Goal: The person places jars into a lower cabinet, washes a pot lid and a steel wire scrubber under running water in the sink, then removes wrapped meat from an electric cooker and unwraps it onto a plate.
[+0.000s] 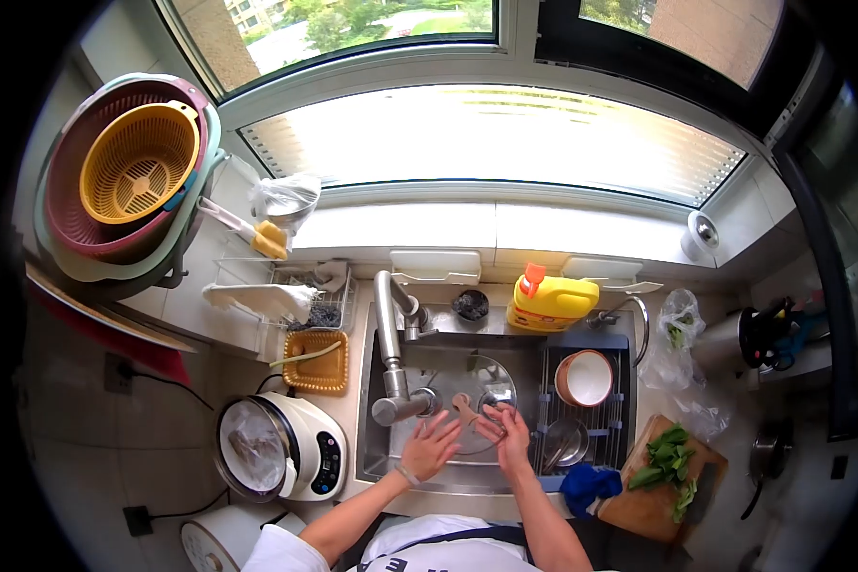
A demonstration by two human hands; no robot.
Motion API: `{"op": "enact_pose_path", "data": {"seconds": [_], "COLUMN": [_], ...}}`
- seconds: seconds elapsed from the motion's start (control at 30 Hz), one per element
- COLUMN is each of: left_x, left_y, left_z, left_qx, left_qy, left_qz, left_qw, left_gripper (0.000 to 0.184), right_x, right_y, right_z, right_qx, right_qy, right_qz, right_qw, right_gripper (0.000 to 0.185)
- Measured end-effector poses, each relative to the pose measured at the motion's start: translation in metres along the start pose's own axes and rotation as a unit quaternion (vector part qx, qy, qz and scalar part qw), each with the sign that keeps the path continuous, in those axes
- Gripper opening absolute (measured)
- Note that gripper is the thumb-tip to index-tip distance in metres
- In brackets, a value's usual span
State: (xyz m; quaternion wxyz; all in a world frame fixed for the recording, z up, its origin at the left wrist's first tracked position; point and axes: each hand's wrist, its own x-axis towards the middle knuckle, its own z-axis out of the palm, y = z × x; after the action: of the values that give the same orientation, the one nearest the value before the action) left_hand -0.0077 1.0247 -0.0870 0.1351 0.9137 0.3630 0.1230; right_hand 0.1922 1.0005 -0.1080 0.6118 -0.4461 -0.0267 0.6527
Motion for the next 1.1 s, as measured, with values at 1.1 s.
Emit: {"op": "enact_pose_path", "data": {"seconds": [1.1], "left_x": [0.036], "left_y": [-0.024], "left_z": [-0.022], "left_qx": [-0.223], "left_qy": [0.207], "left_qz": [-0.247], "left_qw": [0.920], "left_gripper": [0.020], "right_x": [-0.024], "right_y": [0.011], "right_z": [0.020], "right_qx": [-0.141], "right_qy": [-0.010], "right_qz": [0.020], "right_qw": [0.990], "right_gripper": [0.037]}}
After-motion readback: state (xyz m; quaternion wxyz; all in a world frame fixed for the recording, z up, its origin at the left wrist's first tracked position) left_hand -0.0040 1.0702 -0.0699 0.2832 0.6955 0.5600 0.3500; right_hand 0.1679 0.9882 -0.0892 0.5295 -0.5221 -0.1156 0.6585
